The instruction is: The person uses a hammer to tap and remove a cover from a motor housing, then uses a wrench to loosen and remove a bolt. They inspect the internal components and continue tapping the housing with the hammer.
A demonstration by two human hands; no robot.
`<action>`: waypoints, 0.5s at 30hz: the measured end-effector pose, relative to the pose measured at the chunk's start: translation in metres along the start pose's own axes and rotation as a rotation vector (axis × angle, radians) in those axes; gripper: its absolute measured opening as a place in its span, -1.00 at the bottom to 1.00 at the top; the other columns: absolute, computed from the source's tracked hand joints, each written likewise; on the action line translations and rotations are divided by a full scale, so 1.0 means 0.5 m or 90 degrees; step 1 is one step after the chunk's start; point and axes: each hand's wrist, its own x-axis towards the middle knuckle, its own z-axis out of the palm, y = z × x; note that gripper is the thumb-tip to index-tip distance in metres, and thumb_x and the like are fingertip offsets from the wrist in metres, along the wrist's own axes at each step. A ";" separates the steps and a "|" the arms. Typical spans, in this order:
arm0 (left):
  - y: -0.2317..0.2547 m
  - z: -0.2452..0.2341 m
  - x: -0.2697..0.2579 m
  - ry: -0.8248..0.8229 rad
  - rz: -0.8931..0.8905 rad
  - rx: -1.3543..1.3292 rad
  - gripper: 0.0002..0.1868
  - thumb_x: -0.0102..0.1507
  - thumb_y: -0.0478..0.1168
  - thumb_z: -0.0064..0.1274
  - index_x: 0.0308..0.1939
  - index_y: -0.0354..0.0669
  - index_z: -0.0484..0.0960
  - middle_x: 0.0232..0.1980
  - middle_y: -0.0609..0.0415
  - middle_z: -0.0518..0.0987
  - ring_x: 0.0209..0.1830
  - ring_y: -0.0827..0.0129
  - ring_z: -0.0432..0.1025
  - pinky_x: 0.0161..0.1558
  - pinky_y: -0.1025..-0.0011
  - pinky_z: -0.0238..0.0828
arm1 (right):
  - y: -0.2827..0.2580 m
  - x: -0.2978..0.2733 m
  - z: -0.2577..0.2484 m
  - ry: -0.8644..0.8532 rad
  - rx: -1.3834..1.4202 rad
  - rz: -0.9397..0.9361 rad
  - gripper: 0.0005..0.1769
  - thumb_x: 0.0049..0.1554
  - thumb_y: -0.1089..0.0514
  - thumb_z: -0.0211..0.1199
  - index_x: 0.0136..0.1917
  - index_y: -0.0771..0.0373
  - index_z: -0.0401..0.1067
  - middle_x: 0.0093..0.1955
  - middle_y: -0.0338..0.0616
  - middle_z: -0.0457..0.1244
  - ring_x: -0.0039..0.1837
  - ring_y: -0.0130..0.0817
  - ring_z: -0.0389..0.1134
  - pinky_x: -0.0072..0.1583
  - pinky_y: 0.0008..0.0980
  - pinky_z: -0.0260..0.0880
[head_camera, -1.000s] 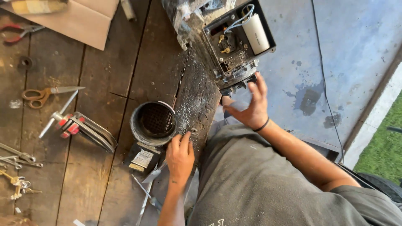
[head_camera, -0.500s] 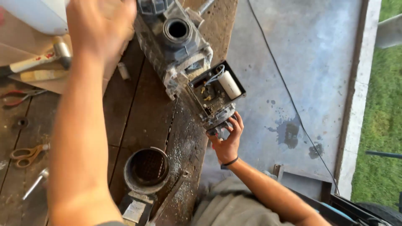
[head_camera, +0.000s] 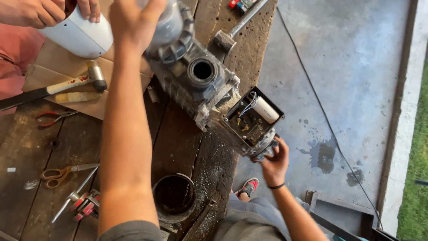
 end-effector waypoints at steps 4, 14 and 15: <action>0.058 -0.102 -0.100 0.015 0.025 0.064 -0.51 0.34 0.12 -0.04 0.16 -0.15 0.53 -0.04 -0.08 0.68 -0.10 -0.02 0.54 -0.24 0.08 0.37 | -0.014 0.087 -0.051 -0.127 -0.059 0.045 0.07 -0.29 -0.14 0.55 0.41 0.21 0.25 0.41 -0.13 0.21 0.23 -0.42 0.30 0.12 -0.48 0.47; 0.146 -0.220 -0.292 0.066 -0.039 0.202 -0.34 0.46 0.29 -0.13 0.27 -0.25 0.37 0.12 -0.12 0.66 0.03 -0.14 0.58 -0.06 0.06 0.42 | -0.086 0.269 -0.028 -0.256 -0.183 0.433 -0.33 0.04 -0.56 0.15 -0.22 0.07 0.18 -0.44 -0.43 -0.16 -0.44 -0.62 -0.18 -0.48 -0.53 -0.24; 0.157 -0.226 -0.303 0.069 -0.040 0.210 -0.34 0.46 0.29 -0.13 0.27 -0.25 0.37 0.12 -0.12 0.66 0.03 -0.14 0.58 -0.06 0.06 0.42 | -0.091 0.270 -0.018 -0.264 -0.179 0.434 -0.33 0.04 -0.56 0.15 -0.22 0.07 0.18 -0.44 -0.43 -0.16 -0.44 -0.62 -0.18 -0.48 -0.53 -0.24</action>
